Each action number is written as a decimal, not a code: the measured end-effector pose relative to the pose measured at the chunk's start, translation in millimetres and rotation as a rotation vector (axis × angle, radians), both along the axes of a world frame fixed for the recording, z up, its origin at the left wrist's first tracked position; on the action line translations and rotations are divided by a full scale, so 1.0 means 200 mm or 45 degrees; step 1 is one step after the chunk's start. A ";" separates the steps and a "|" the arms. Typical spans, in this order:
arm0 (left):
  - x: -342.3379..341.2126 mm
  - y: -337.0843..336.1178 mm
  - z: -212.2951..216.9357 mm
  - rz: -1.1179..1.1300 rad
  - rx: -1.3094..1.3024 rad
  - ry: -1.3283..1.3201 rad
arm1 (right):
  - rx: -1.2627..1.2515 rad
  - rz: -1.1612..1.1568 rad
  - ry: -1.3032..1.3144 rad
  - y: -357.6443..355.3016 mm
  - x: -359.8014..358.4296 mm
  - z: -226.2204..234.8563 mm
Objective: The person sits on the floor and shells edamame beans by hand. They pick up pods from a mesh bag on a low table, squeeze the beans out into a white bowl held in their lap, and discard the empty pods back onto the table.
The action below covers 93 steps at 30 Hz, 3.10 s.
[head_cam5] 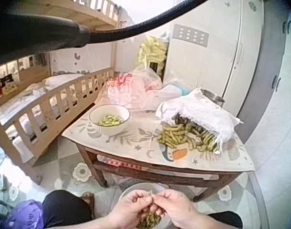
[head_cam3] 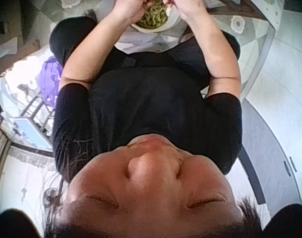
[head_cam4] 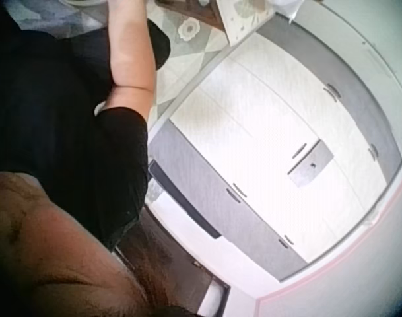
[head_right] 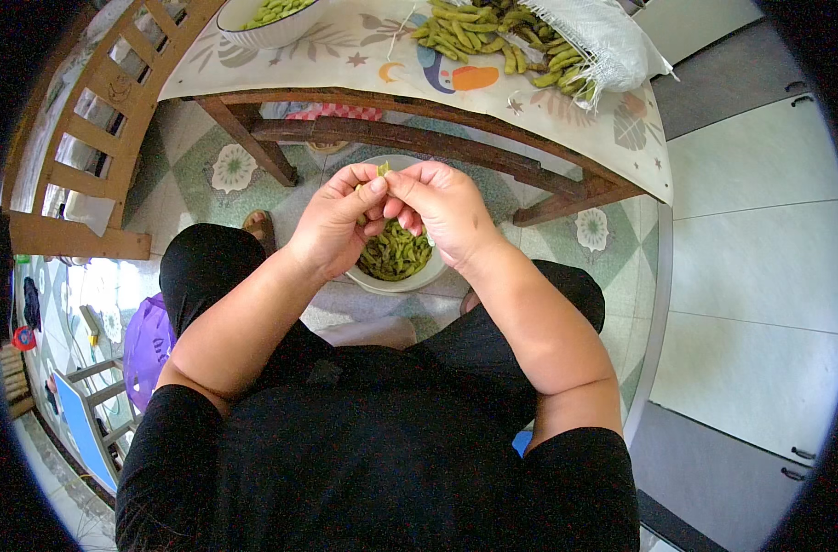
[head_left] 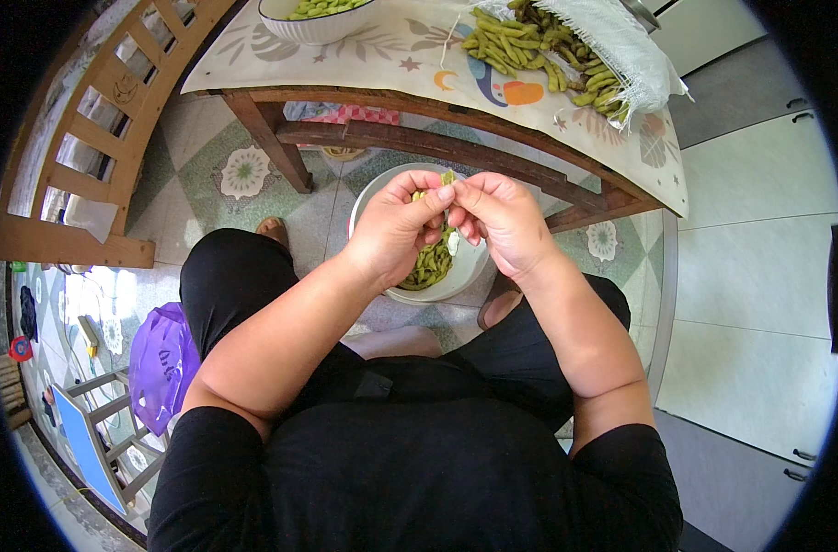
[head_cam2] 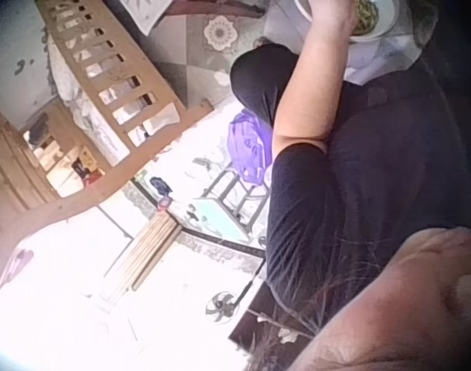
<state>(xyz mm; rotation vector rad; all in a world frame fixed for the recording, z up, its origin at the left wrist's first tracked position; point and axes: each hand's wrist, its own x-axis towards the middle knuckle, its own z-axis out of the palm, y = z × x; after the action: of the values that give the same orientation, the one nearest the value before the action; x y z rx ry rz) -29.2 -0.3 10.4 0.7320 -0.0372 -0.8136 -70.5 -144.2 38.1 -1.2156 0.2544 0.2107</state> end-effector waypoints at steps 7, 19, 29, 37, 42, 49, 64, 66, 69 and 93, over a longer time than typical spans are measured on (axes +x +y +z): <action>-0.03 -0.02 0.01 0.077 -0.088 0.211 | -0.143 -0.058 -0.080 0.03 0.00 0.01; -0.05 0.00 0.00 0.024 -0.080 0.326 | -0.842 -0.102 -0.448 0.08 0.00 -0.02; -0.04 0.00 -0.02 0.015 -0.102 0.349 | -0.414 -0.114 -0.312 0.06 0.02 -0.05; -0.04 0.00 -0.03 0.005 -0.080 0.281 | -0.461 -0.050 -0.273 0.05 0.02 -0.01; -0.04 0.00 -0.01 -0.030 -0.145 0.361 | -0.094 -0.051 -0.047 0.03 0.01 0.01; -0.04 0.00 -0.03 -0.082 -0.228 0.386 | -0.059 0.116 0.015 -0.03 0.03 0.01; -0.01 0.01 0.01 -0.065 -0.085 0.476 | -1.288 -0.061 -0.605 0.03 0.02 -0.05; -0.01 0.00 0.01 -0.048 -0.063 0.447 | -1.268 -0.065 -0.585 0.04 0.02 -0.05; 0.00 0.00 -0.03 -0.077 -0.068 0.393 | -0.893 -0.113 -0.384 0.04 0.02 -0.03; 0.05 0.00 0.05 0.011 0.230 0.276 | -2.541 -0.368 -0.180 -0.53 0.39 0.22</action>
<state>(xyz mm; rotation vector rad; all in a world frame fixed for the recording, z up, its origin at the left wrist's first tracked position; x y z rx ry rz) -18.7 0.2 21.0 0.8095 0.2370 -0.8917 8.0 -250.1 81.8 -3.0986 0.5331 -0.5715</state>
